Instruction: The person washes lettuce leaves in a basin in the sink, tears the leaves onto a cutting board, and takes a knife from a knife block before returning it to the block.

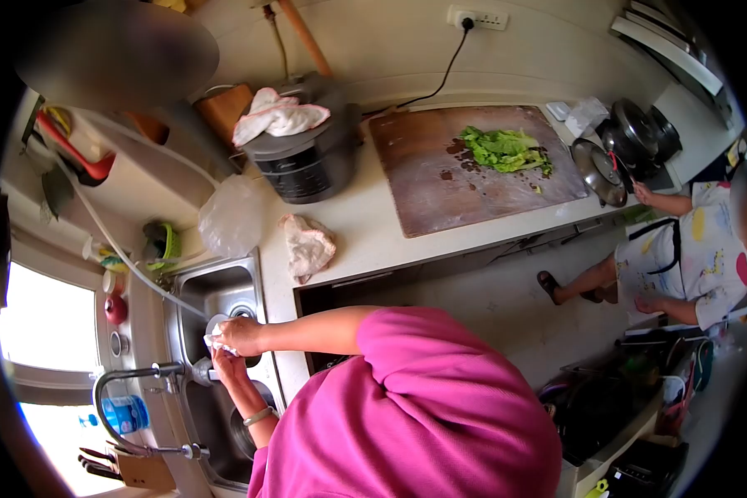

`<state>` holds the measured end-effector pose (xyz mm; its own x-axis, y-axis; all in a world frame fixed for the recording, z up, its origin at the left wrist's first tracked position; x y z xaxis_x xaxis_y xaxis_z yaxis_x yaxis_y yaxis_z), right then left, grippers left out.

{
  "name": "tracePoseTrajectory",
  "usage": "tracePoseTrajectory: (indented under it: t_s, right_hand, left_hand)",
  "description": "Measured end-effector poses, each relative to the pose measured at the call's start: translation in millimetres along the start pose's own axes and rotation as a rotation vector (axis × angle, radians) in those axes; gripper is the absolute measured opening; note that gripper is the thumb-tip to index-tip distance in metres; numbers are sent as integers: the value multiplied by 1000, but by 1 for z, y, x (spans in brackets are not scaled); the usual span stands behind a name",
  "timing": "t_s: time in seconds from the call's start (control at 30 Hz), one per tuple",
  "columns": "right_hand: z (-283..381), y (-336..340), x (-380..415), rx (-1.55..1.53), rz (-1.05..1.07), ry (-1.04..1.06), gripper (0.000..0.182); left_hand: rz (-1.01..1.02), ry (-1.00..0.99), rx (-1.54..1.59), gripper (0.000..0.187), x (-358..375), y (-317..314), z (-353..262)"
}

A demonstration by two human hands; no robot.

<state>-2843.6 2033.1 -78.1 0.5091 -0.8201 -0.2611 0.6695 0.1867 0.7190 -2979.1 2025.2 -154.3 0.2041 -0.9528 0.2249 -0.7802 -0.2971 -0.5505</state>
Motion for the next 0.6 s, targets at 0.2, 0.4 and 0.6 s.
tracePoseTrajectory:
  t_s: [0.2,0.4,0.6]
  right_hand:
    - [-9,105,32,-380,-157,-138,24]
    - [-78,114,32,-1854,-237,-588,17]
    - [-106,134,73,-284,-633,-198,12]
  left_hand:
    - [117,153,45,36,-30,-30,36]
    - [402,499,152,28,11,-133,97]
    - [383,433,-18,55,36,-183,90]
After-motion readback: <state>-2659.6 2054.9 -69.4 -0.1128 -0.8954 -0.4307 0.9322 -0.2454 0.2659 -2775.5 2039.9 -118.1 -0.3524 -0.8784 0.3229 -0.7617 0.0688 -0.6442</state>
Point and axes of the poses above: each hand's wrist, its own x-axis away from the middle knuckle, its own y-axis out of the back of the hand, z = x × y, the point moved 3 cm from there along -x, towards the middle knuckle, and after that the axes turned 7 degrees about -y, right-handed, at the moved point
